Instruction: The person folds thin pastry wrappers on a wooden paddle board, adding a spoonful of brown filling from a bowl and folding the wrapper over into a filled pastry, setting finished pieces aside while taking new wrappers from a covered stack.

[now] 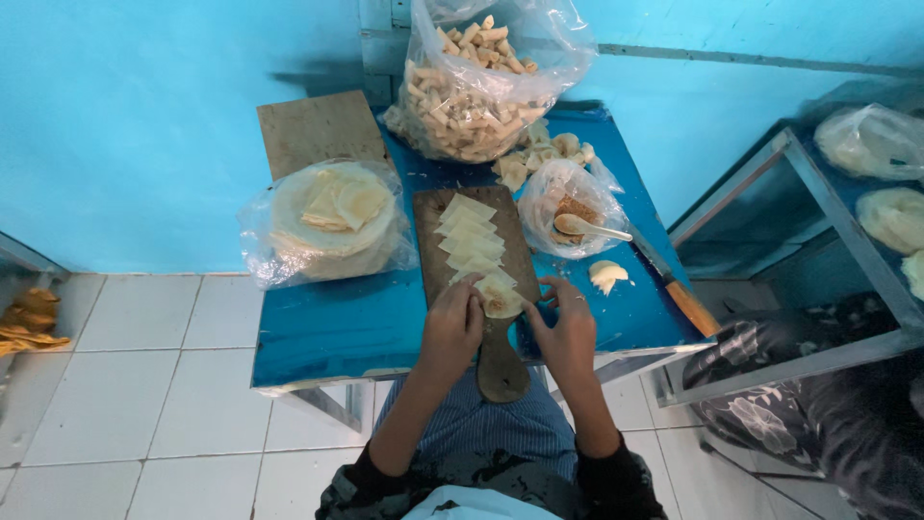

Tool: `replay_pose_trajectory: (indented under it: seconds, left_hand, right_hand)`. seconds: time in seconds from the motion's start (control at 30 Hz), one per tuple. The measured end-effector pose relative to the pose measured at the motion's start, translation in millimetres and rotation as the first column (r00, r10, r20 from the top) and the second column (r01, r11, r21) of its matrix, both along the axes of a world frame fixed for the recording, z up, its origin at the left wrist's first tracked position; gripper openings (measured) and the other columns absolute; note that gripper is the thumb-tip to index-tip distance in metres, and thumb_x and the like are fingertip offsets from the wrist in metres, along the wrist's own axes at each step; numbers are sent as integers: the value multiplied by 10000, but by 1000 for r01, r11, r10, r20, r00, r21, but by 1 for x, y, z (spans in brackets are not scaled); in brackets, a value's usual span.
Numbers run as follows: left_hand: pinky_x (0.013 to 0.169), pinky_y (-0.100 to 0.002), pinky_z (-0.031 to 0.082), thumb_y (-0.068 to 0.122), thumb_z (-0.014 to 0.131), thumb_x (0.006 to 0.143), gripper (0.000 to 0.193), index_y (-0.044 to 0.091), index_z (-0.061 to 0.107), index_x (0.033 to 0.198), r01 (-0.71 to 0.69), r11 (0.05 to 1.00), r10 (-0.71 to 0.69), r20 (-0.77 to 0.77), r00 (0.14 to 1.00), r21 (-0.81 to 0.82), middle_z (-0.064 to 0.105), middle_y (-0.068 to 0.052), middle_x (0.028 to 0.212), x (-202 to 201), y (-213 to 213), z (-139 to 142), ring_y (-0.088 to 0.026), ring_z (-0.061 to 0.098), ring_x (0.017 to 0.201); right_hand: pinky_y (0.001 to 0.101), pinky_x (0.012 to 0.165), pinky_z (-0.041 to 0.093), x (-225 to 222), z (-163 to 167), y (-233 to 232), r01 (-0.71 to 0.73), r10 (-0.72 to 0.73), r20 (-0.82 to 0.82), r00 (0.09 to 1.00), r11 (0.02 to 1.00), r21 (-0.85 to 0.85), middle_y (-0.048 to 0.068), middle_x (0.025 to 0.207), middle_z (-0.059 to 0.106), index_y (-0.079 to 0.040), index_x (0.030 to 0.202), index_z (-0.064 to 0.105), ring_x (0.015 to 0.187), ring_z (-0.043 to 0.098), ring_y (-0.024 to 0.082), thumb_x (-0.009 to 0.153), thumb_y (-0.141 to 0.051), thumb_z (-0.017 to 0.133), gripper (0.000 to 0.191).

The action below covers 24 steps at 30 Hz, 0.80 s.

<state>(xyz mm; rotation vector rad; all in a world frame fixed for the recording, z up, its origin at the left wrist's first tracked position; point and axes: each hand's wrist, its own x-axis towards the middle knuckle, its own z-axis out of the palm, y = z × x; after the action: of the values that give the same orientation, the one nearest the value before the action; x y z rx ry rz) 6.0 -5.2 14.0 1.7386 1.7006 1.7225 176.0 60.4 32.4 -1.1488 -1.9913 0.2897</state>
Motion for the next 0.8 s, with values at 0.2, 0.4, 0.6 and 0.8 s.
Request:
replay_pose_trajectory:
  seconds: [0.2,0.4,0.6,0.8]
  left_hand:
    - [834,-456,541,-13,635,913,345,6,606,1257,1,1000,0,-53,999,21,691,-174,1020,1,3,-2,-364,681,973]
    - [804,-426,553,-19,677,881,409,2,599,1282,32,999,-32,4,999,-36,675,-149,954,2,3,2,-322,688,928]
    - [799,-430,538,-35,680,862,427,-5,598,1280,58,998,-58,-10,998,-5,664,-148,933,2,5,3,-328,673,911]
    - [809,-448,525,-30,691,862,424,6,596,1273,37,999,-37,-19,999,24,670,-144,929,4,7,1,-337,662,916]
  right_hand:
    - [402,749,536,-10,-6,-6,-70,73,-27,997,995,77,97,900,704,-57,1229,651,888,666,286,780,-61,810,477]
    - [340,705,547,-15,-12,-2,-91,74,-192,979,992,-82,66,878,699,-63,1252,620,842,711,203,826,-19,784,459]
    - [302,729,587,-26,-18,-3,-165,154,-345,926,986,0,97,984,651,-25,1250,592,847,703,184,794,66,786,504]
    - [333,784,591,-27,-14,-6,-238,291,-227,930,943,232,150,1125,621,-19,1162,571,965,697,269,790,91,772,437]
